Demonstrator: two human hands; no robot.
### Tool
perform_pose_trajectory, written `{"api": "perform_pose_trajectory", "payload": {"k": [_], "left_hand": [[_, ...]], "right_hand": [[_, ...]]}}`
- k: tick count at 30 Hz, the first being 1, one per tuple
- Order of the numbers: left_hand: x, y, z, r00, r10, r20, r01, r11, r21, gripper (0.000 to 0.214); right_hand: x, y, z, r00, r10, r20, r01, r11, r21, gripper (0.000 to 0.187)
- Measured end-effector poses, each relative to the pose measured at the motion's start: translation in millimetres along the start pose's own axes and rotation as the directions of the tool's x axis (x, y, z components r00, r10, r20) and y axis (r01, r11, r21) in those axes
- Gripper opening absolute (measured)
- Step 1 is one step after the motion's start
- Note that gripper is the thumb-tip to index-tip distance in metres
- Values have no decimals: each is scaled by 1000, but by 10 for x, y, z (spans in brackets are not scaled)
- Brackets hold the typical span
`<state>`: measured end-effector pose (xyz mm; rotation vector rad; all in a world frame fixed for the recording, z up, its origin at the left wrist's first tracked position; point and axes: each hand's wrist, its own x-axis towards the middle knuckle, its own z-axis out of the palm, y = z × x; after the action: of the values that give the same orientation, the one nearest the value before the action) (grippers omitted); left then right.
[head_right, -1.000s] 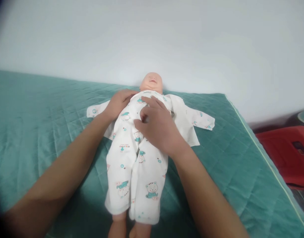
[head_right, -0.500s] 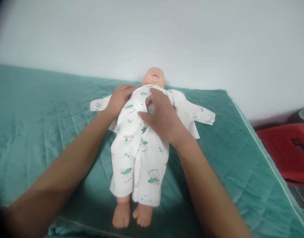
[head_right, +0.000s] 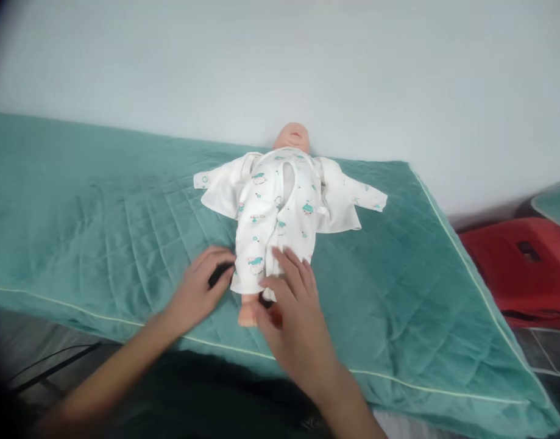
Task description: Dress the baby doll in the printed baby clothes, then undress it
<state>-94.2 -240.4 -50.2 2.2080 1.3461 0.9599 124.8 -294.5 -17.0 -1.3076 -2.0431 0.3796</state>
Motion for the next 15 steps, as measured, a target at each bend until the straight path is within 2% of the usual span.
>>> {"api": "perform_pose_trajectory", "payload": {"k": [2,4,7,9,12,15], "left_hand": [[-281,97,20,999,-38,18,38,999,-5,22],[-384,151,64,998,-48,27,47,999,21,25],[-325,190,139,999,-48,18,47,998,33,21],[-259,212,163,998,-64,-13,63,997,-35,16],[-247,253,136,995,-90,-31,83,978,-190,13],[-341,283,65,996,-86,-21,78,961,-265,13]], "right_hand": [[-125,-49,-16,999,38,24,-38,999,-23,23],[-136,-98,-9,998,49,34,-45,994,-103,23],[-37,-167,56,998,61,31,-49,956,-289,19],[38,-199,112,998,61,7,-54,926,-373,15],[90,-220,164,999,34,-33,-45,913,-405,13],[58,-254,147,999,7,-53,-26,932,-360,13]]}}
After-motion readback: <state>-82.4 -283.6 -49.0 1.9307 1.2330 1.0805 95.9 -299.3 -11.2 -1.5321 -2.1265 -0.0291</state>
